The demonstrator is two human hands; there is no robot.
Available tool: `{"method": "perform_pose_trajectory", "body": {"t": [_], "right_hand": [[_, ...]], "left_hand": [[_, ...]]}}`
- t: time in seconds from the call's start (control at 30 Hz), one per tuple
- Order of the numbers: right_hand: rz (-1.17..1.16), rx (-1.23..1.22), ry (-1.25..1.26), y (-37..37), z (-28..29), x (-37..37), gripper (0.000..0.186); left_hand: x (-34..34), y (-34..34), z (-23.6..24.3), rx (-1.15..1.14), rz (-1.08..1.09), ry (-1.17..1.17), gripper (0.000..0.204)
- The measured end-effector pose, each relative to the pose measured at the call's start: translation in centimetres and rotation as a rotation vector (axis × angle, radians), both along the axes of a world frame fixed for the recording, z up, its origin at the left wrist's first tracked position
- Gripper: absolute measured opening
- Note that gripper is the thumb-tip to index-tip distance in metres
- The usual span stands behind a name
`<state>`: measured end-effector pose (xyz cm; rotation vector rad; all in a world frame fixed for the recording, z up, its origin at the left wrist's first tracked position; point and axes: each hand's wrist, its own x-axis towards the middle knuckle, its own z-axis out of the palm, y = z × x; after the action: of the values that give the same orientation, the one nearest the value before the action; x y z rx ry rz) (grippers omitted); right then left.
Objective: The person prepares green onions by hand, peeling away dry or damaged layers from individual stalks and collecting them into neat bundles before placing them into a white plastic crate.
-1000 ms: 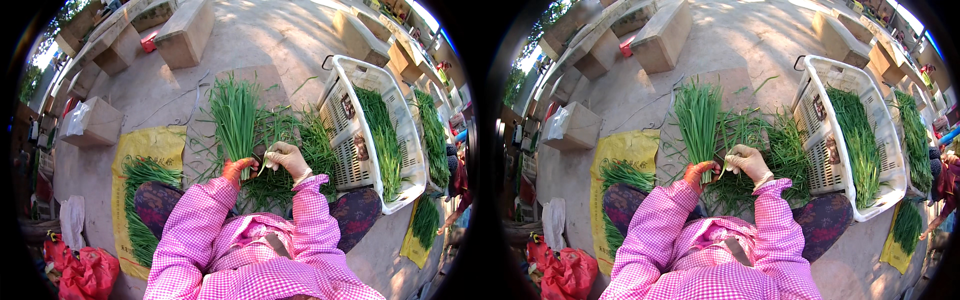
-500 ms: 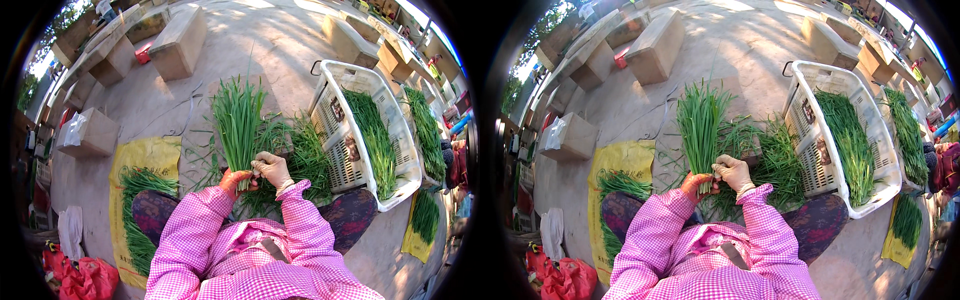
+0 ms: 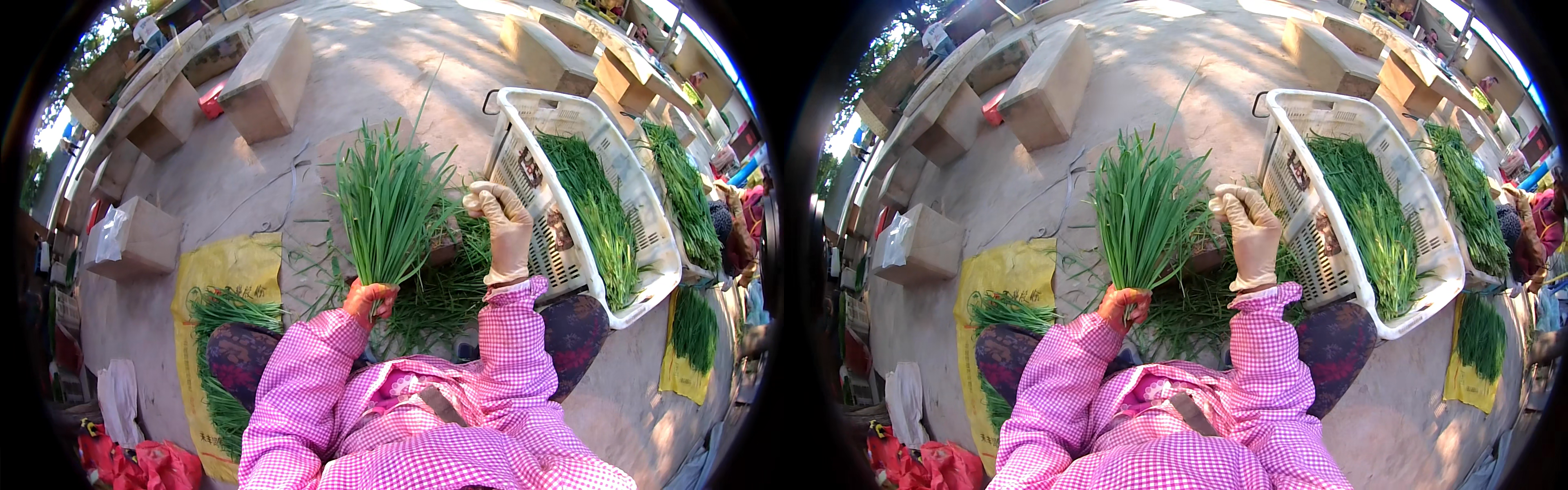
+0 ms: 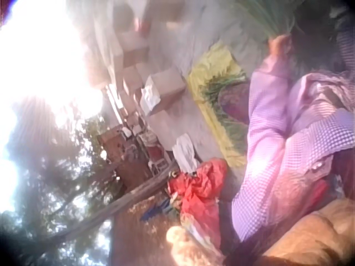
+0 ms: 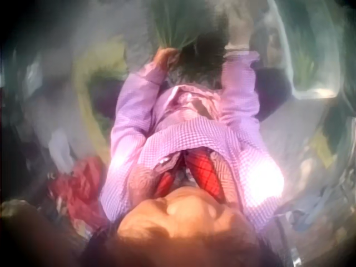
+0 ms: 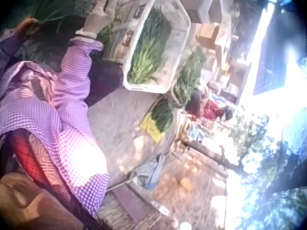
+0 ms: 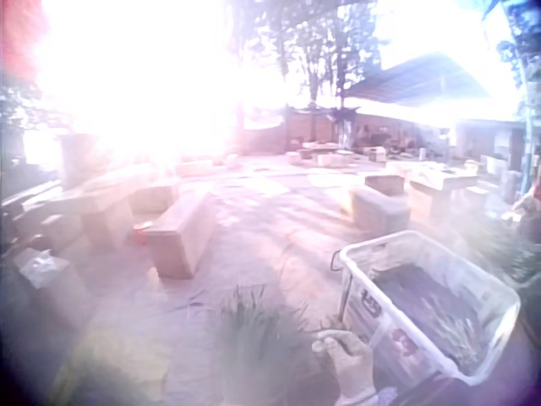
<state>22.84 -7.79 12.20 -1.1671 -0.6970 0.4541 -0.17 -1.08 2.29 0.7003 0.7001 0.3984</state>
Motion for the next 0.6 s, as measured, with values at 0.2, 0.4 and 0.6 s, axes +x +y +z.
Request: {"method": "perform_pose_trajectory", "body": {"t": [0.2,0.4,0.6], "right_hand": [[-0.201,-0.424,-1.171,1.8,1.5,3.9,0.026],[0.191,-0.336,-0.581,1.0,2.0,5.7,0.021],[0.48,0.537,0.228,-3.1,6.6,10.0,0.037]], "left_hand": [[0.7,-0.8,1.3,0.085,-0.102,0.02,0.019],[0.5,-1.2,2.1,0.126,-0.129,-0.054,0.014],[0.5,-1.0,1.4,0.026,-0.069,-0.094,0.008]]}}
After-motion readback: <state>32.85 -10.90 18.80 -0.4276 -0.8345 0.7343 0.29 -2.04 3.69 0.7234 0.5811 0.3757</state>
